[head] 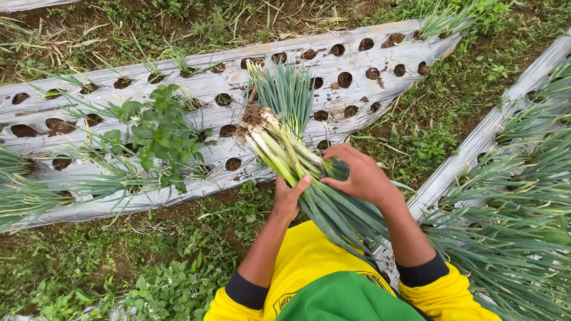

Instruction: The person pulls a bunch of onions from a hydroponic trough, gathers them in their hands, and cleans the roots by removing excess soil and debris. They then place the cleaned bunch back onto the trough.

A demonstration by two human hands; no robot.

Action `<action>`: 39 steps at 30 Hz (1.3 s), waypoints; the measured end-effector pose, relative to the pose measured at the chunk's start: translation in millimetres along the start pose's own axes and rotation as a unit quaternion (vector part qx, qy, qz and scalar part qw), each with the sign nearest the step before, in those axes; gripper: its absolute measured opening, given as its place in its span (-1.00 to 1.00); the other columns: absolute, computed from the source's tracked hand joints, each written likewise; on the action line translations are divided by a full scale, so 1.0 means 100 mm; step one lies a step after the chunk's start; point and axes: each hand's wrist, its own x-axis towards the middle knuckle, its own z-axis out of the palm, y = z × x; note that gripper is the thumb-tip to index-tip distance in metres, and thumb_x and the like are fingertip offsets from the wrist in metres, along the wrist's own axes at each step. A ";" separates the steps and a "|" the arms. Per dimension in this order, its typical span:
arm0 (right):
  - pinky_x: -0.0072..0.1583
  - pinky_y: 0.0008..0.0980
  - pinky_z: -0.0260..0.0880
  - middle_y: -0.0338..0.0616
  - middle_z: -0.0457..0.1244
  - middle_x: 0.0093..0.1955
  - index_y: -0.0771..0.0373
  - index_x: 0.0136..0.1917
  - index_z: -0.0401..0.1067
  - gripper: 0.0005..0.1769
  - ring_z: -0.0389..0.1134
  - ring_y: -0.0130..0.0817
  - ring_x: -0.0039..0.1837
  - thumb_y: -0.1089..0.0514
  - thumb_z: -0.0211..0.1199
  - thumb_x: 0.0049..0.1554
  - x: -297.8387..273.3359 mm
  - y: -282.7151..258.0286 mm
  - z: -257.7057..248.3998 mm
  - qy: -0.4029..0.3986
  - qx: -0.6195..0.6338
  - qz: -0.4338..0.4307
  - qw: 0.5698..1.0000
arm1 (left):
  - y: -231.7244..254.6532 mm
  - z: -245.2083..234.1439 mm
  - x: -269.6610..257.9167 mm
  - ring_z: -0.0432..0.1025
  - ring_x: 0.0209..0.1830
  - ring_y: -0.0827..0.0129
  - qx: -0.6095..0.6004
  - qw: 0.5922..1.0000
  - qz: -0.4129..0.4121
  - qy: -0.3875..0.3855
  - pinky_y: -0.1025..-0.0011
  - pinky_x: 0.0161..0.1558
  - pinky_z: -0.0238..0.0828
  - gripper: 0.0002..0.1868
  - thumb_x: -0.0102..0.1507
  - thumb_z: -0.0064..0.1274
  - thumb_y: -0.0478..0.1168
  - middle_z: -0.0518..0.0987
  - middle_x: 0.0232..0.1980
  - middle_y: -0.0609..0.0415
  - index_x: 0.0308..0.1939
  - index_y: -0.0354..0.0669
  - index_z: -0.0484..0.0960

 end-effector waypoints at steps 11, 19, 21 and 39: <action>0.05 -0.25 0.55 -0.21 0.43 -0.03 0.10 -0.01 0.61 -0.86 0.50 -0.19 0.03 0.27 0.38 0.15 0.00 0.56 0.41 0.160 0.000 -0.144 0.977 | -0.02 -0.05 0.06 0.36 0.11 0.23 -0.007 1.000 0.021 0.003 -0.01 0.28 0.42 0.00 0.24 0.37 -0.07 0.40 0.13 -0.08 0.57 -0.23 0.04; -0.02 -0.35 0.58 -0.10 0.45 -0.13 0.21 -0.08 0.63 -0.84 0.51 -0.24 -0.09 0.39 0.47 0.07 0.22 0.04 0.14 0.209 0.142 -0.127 0.959 | -0.07 -0.15 0.08 0.37 0.09 0.26 -0.018 1.000 0.017 0.012 0.02 0.26 0.45 -0.03 0.25 0.34 -0.09 0.41 0.10 -0.04 0.55 -0.24 0.04; -0.04 -0.34 0.59 0.03 0.44 -0.13 0.35 -0.06 0.60 -0.83 0.51 -0.22 -0.12 0.47 0.44 0.06 0.29 -0.03 0.13 0.225 0.213 -0.113 0.944 | -0.23 -0.25 0.13 0.41 0.22 0.05 -0.034 0.999 0.020 -0.013 -0.15 0.32 0.43 0.02 0.29 0.30 -0.10 0.39 0.27 -0.22 0.62 -0.18 -0.08; -0.01 -0.31 0.62 0.15 0.39 -0.12 0.50 -0.02 0.47 -0.86 0.50 -0.23 -0.11 0.47 0.41 0.18 0.77 -0.42 -0.12 0.319 0.377 -0.156 0.856 | -0.72 -0.64 0.23 0.33 0.37 -0.23 0.073 0.989 0.056 -0.116 -0.39 0.37 0.35 0.03 0.29 0.33 -0.04 0.33 0.36 -0.31 0.59 -0.16 -0.07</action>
